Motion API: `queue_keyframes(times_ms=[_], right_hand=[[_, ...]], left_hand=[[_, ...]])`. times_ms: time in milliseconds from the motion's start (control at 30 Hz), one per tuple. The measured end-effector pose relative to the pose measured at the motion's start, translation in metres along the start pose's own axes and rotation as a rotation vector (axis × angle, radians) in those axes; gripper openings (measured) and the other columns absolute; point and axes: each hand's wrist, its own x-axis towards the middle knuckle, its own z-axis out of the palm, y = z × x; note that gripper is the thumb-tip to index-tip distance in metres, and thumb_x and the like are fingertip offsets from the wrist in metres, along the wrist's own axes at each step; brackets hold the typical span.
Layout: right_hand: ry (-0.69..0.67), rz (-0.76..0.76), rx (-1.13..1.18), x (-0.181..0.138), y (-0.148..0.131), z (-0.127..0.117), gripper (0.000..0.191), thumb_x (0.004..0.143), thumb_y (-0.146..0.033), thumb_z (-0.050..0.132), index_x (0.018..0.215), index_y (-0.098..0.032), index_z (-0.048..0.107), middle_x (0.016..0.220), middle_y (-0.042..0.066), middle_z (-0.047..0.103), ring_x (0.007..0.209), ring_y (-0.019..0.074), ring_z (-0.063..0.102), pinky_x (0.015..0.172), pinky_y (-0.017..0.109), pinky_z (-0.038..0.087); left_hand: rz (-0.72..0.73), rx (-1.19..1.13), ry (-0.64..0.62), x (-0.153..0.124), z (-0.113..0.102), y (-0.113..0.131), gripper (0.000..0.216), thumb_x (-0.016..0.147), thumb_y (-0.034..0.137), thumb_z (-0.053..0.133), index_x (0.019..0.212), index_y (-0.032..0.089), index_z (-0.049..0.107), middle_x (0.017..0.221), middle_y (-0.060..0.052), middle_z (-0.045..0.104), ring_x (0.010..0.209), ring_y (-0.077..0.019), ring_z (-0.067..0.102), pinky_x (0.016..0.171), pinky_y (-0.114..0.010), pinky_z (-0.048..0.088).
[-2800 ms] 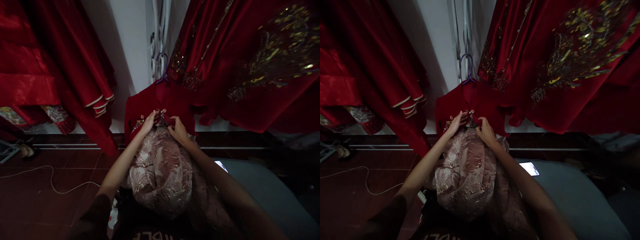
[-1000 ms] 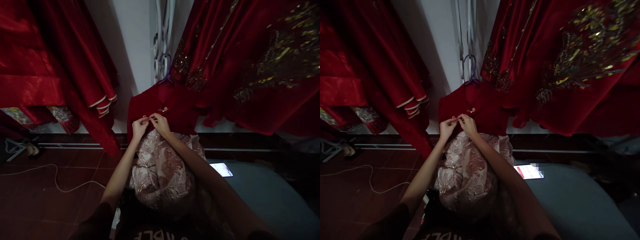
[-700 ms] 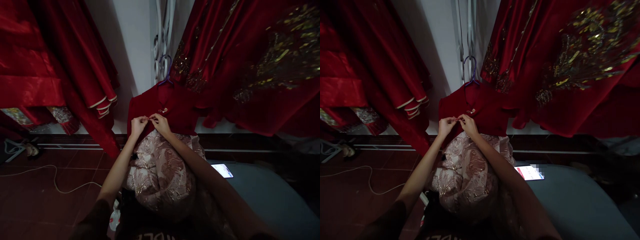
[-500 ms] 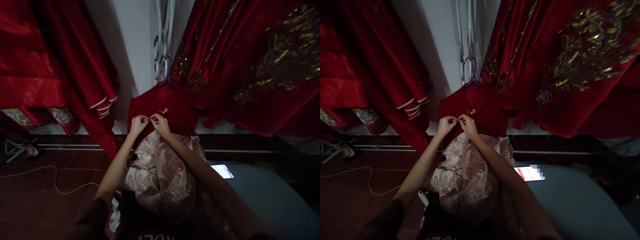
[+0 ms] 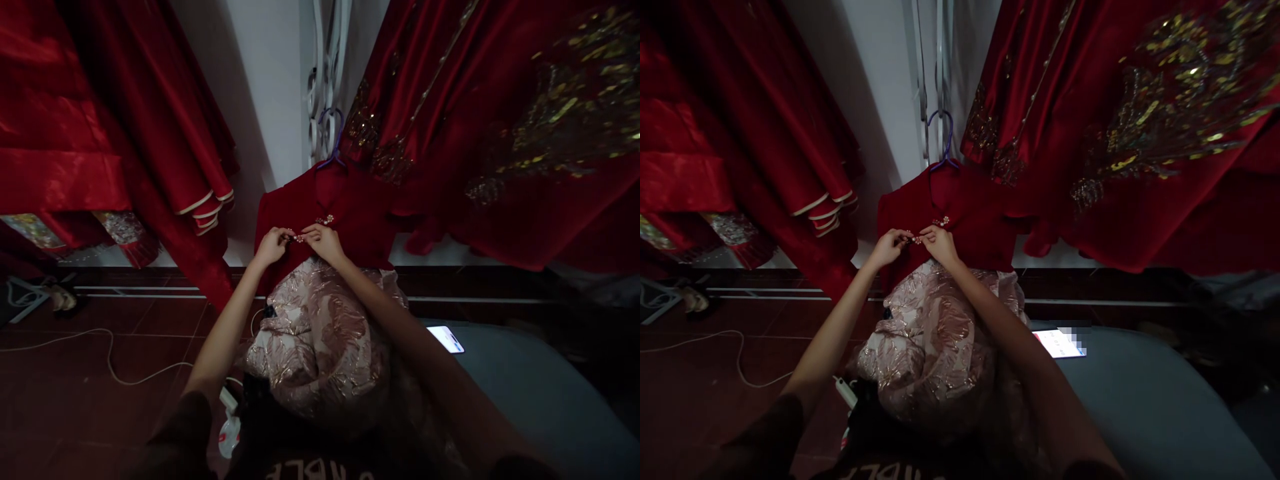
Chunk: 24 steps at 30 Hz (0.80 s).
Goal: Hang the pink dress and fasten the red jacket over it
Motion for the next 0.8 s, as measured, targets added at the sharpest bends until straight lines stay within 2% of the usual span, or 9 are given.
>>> queue_keyframes(times_ms=[67,167,233,333,467,500,633,800], right_hand=[[-0.126,0.120,0.062,-0.001,0.001,-0.019,0.010,0.077,-0.015,0.057,0.083,-0.015,0.065,0.080,0.005,0.070,0.070,0.0120,0.066,0.068,0.026,0.056],[-0.304,0.205,0.035,-0.012,0.005,-0.054,0.013,0.079,-0.018,0.056,0.085,-0.015,0.068,0.084,0.006,0.071,0.069,0.0128,0.067,0.063,0.025,0.056],[-0.337,0.178,-0.106,-0.023,0.009,-0.075,0.015,0.079,-0.020,0.057,0.086,-0.016,0.069,0.084,0.005,0.072,0.067,0.0131,0.067,0.061,0.023,0.055],[-0.300,0.113,-0.374,-0.037,0.012,-0.094,0.017,0.081,-0.023,0.056,0.087,-0.017,0.070,0.075,0.003,0.072,0.062,0.0130,0.067,0.057,0.020,0.051],[-0.232,0.080,-0.550,-0.050,0.015,-0.093,0.019,0.083,-0.023,0.056,0.095,-0.015,0.068,0.079,0.004,0.072,0.059,0.0120,0.066,0.059,0.020,0.048],[-0.230,0.078,-0.562,-0.051,0.016,-0.090,0.020,0.082,-0.024,0.057,0.097,-0.015,0.067,0.082,0.005,0.072,0.060,0.0120,0.066,0.059,0.020,0.048],[-0.203,0.087,-0.599,-0.052,0.025,-0.076,0.022,0.081,-0.026,0.060,0.098,-0.013,0.067,0.089,0.008,0.071,0.068,0.0136,0.067,0.064,0.021,0.048],[-0.181,0.153,-0.511,-0.052,0.042,-0.062,0.026,0.071,-0.027,0.071,0.094,-0.015,0.067,0.080,0.005,0.071,0.070,0.0142,0.066,0.064,0.021,0.047]], left_hand=[[0.003,0.014,0.176,-0.024,0.019,0.005,0.045,0.073,-0.002,0.042,0.111,0.016,0.058,0.107,-0.010,0.058,0.097,-0.0161,0.058,0.091,-0.031,0.046],[-0.036,0.039,0.272,-0.057,0.047,0.006,0.048,0.076,0.001,0.040,0.121,0.017,0.050,0.116,-0.011,0.053,0.114,-0.0204,0.050,0.102,-0.039,0.040],[-0.107,0.056,0.296,-0.067,0.057,0.001,0.041,0.081,0.007,0.040,0.120,0.017,0.050,0.115,-0.012,0.053,0.115,-0.0228,0.048,0.103,-0.043,0.038],[-0.224,0.050,0.281,-0.064,0.055,-0.011,0.035,0.082,0.008,0.039,0.112,0.017,0.055,0.110,-0.012,0.054,0.110,-0.0232,0.052,0.101,-0.042,0.040],[-0.317,0.028,0.053,-0.060,0.039,-0.020,0.032,0.072,0.007,0.050,0.102,0.016,0.058,0.102,-0.010,0.054,0.100,-0.0224,0.056,0.099,-0.042,0.042],[-0.307,0.030,0.035,-0.062,0.037,-0.020,0.035,0.069,0.007,0.054,0.103,0.015,0.056,0.103,-0.010,0.051,0.101,-0.0223,0.055,0.100,-0.041,0.042],[-0.199,0.077,0.141,-0.080,0.044,-0.007,0.047,0.064,0.007,0.056,0.110,0.013,0.047,0.112,-0.013,0.043,0.108,-0.0219,0.049,0.097,-0.039,0.043],[-0.124,0.129,-0.037,-0.088,0.051,0.000,0.030,0.071,0.016,0.055,0.101,0.018,0.049,0.095,-0.007,0.055,0.091,-0.0209,0.055,0.086,-0.037,0.045]])
